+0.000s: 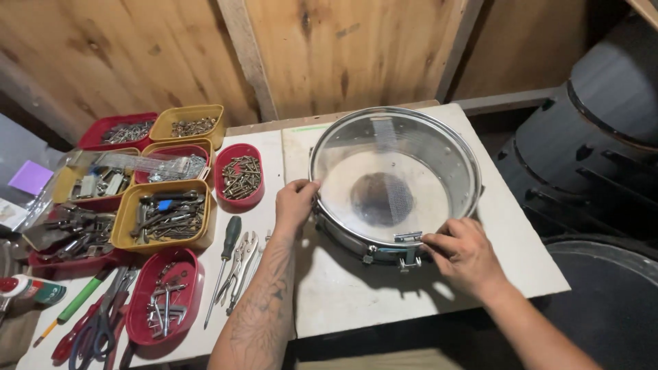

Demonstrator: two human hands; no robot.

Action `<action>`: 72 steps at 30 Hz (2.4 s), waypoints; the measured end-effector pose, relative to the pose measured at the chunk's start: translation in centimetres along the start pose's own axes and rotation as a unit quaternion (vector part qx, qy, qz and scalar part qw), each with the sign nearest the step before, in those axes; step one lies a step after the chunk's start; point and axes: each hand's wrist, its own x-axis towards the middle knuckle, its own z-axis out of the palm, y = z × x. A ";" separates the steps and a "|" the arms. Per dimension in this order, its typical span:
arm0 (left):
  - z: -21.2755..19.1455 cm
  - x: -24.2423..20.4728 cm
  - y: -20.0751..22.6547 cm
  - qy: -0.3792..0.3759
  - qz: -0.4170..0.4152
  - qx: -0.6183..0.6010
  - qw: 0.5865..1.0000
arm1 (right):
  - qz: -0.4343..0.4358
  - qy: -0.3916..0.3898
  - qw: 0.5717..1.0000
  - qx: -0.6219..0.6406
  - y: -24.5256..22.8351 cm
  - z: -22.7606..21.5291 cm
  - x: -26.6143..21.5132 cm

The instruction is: The person uses a screwdriver to tighten the tension rods on a snare drum. They then flip the drum over to adjust the strainer mechanism on the bottom head. The person taps the drumhead to test the sound and continues to make adjustments to the hardware.

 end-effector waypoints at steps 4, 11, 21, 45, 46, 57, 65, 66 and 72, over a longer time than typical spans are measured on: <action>-2.4 -10.6 6.4 0.020 0.050 -0.028 0.998 | 0.030 0.039 0.999 -0.012 -1.4 1.4 -0.1; 5.8 -17.0 -4.9 -0.022 0.014 0.011 1.000 | -0.046 0.074 0.996 0.001 -6.0 2.1 3.2; 4.6 -15.6 -3.5 -0.106 0.054 0.077 0.990 | -0.053 0.145 0.987 0.046 -7.9 5.3 4.6; 3.8 -17.4 -0.4 -0.068 -0.094 0.012 0.993 | -0.012 0.038 0.998 0.040 -7.1 5.7 4.4; 3.5 -17.7 0.5 -0.069 -0.094 0.013 0.993 | -0.011 0.038 0.998 0.040 -7.1 5.7 4.6; -0.9 -18.9 2.5 -0.103 0.073 -0.162 0.979 | -0.026 0.008 0.998 0.056 -6.7 5.1 4.5; -2.6 -17.9 0.7 0.001 0.034 -0.027 0.999 | -0.031 0.022 0.994 0.099 -7.0 4.1 4.5; -2.5 -18.0 0.3 -0.003 0.025 -0.029 0.999 | -0.027 0.020 0.994 0.102 -7.1 4.0 4.6; -3.2 -19.4 1.1 -0.019 0.005 0.003 1.000 | -0.031 0.025 0.994 0.102 -7.0 4.2 4.4</action>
